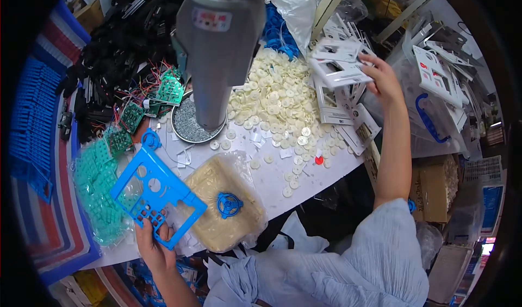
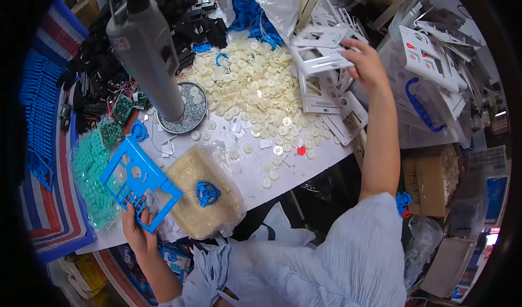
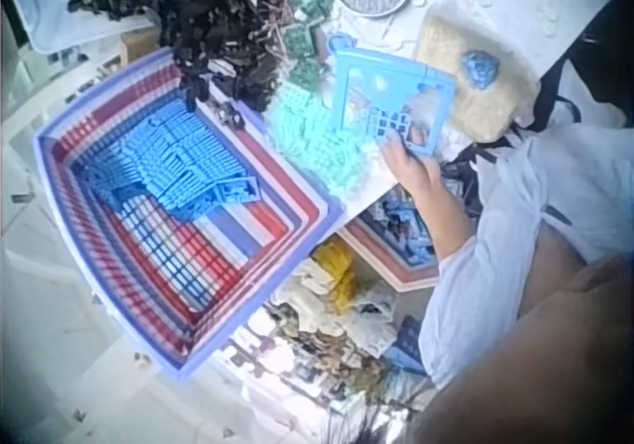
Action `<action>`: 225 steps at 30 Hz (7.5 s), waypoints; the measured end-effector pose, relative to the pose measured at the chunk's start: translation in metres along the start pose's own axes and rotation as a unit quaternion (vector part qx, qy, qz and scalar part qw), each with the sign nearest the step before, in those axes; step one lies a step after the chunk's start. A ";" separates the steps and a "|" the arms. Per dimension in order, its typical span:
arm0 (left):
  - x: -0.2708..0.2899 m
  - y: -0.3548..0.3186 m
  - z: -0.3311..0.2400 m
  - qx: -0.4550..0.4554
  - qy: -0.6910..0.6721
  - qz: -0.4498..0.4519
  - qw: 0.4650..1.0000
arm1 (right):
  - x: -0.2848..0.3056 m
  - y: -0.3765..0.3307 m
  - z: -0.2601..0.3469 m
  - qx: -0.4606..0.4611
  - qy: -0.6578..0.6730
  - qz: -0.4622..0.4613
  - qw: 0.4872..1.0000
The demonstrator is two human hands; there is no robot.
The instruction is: Assembling a blue plastic toy component by installing a circuit board, connecting wires, and using an electric screwdriver.
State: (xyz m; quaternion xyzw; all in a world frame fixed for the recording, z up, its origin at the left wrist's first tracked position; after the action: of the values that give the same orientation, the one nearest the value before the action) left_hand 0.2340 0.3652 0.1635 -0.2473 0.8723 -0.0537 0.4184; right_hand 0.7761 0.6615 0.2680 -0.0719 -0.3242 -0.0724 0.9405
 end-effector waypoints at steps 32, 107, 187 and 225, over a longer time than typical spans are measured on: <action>-0.117 -0.065 0.107 0.185 -0.008 0.228 0.956 | -0.128 -0.337 -0.025 0.108 0.388 -0.109 0.909; -0.103 -0.109 0.078 0.105 0.397 0.393 0.823 | -0.082 -0.265 0.033 0.543 -0.226 0.173 0.790; -0.143 -0.108 0.118 0.215 0.335 0.364 0.842 | -0.045 -0.301 -0.001 0.110 -0.044 0.331 0.936; -0.175 -0.095 0.150 -0.164 0.410 0.414 0.796 | -0.063 -0.314 -0.002 0.184 -0.141 0.193 0.953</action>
State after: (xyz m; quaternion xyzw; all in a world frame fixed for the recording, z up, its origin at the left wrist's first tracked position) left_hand 0.4765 0.3826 0.2189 0.1179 0.9771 0.1720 -0.0424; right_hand 0.6708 0.3591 0.2552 0.0320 -0.4414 0.1821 0.8781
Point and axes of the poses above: each hand's wrist, its own y-axis towards the middle knuckle, its own x-axis out of the back of the hand, z = x × y, the point moved 1 cm from there along y, towards the middle knuckle, and after that the axes turned 14 degrees about -y, right-handed, at the moved point
